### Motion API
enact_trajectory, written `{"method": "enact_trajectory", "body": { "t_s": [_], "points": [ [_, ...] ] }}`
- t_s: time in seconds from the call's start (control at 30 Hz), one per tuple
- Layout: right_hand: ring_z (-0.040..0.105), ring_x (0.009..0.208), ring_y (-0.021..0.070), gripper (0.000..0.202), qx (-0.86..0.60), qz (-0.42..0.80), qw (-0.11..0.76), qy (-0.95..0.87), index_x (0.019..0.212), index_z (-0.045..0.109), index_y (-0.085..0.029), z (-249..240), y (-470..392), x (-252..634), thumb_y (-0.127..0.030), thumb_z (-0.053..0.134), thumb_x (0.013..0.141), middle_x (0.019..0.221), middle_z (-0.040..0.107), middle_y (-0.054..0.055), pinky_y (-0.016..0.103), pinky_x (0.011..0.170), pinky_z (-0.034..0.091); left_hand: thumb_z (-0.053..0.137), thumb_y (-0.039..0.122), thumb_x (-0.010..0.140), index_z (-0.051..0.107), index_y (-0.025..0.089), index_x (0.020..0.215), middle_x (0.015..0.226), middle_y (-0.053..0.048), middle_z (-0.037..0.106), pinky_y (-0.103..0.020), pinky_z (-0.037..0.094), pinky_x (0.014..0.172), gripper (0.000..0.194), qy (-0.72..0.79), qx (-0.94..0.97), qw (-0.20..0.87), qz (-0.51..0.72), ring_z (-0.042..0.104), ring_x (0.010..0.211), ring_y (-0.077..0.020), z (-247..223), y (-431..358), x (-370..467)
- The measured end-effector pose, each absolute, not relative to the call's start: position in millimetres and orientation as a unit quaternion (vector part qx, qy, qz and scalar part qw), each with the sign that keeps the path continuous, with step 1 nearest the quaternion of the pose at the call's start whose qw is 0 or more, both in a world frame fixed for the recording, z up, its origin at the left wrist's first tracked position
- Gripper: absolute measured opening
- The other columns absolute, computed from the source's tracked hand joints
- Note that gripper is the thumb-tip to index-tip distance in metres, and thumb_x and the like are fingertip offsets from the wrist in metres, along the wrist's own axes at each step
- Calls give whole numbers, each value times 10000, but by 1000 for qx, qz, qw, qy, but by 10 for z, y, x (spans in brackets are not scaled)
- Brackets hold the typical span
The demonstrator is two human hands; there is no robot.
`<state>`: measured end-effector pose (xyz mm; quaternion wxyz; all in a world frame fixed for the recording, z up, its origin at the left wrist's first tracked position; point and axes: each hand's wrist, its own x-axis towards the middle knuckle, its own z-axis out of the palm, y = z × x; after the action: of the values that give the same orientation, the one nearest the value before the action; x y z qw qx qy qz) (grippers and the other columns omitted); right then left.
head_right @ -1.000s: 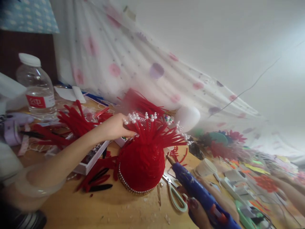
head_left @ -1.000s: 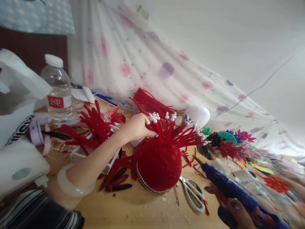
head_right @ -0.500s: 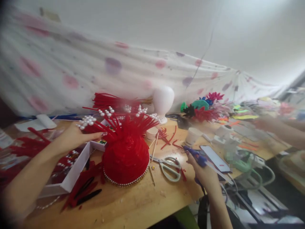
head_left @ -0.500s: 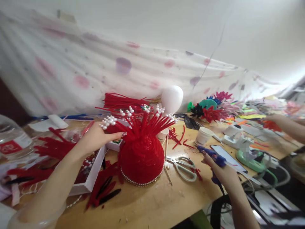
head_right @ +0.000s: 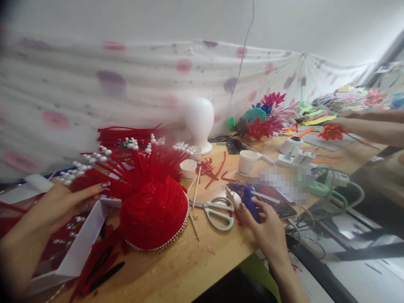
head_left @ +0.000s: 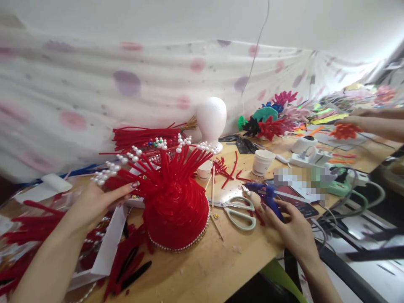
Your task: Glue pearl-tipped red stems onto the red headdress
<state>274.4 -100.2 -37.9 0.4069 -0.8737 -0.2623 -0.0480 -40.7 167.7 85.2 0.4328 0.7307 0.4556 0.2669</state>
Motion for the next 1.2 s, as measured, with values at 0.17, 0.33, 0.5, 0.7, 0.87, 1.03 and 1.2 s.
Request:
{"method": "enact_trajectory", "body": {
  "t_s": [0.17, 0.33, 0.5, 0.7, 0.87, 1.03, 1.2],
  "points": [
    [661, 850, 288, 610, -868, -87, 394, -290, 1093, 662, -132, -519, -1064, 2713, -645, 517, 796, 1020, 719, 158, 400, 758, 497, 779, 228, 576, 567, 203, 661, 561, 106, 617, -190, 430, 509, 231, 467, 632, 517, 340, 533, 526, -80, 834, 1681, -386],
    [660, 946, 319, 637, -858, -99, 400, -306, 1103, 661, -129, -600, -1019, 2839, -657, 482, 797, 1079, 717, 171, 434, 825, 499, 842, 212, 353, 602, 166, 620, 562, 72, 643, -170, 446, 429, 362, 455, 576, 549, 399, 545, 480, -86, 766, 1733, -379],
    [672, 914, 306, 662, -860, -78, 412, -290, 1164, 631, -140, -634, -1072, 2812, -668, 513, 783, 1141, 688, 171, 434, 818, 517, 837, 193, 374, 618, 154, 555, 531, 48, 647, -176, 467, 420, 287, 448, 582, 548, 400, 566, 475, -99, 748, 1761, -409],
    [672, 844, 290, 647, -858, -99, 421, -277, 1157, 607, -148, -662, -1129, 2740, -675, 520, 792, 1074, 687, 164, 438, 773, 533, 825, 163, 472, 654, 163, 636, 588, 44, 682, -187, 496, 494, 237, 404, 624, 526, 413, 602, 541, -113, 699, 1808, -434],
    [638, 920, 328, 571, -822, -256, 398, -317, 1080, 608, -121, -647, -1072, 2680, -629, 464, 862, 1026, 663, 197, 491, 820, 511, 830, 173, 539, 656, 170, 695, 619, 58, 683, -187, 486, 531, 234, 372, 635, 543, 404, 601, 577, -110, 683, 1824, -421],
    [633, 895, 330, 313, -769, -378, 374, -355, 1002, 625, -109, -622, -1005, 2506, -393, 534, 904, 935, 669, 184, 508, 865, 469, 843, 239, 571, 684, 153, 819, 732, 11, 716, -250, 519, 618, 307, 335, 663, 540, 396, 629, 642, -140, 710, 1797, -401],
    [634, 830, 271, 132, -705, -394, 406, -426, 971, 609, -138, -677, -942, 2315, -216, 599, 865, 870, 661, 127, 426, 812, 483, 825, 295, 584, 658, 151, 650, 616, 8, 674, -249, 491, 564, 230, 335, 713, 482, 382, 601, 571, -144, 749, 1787, -448]
  ]
}}
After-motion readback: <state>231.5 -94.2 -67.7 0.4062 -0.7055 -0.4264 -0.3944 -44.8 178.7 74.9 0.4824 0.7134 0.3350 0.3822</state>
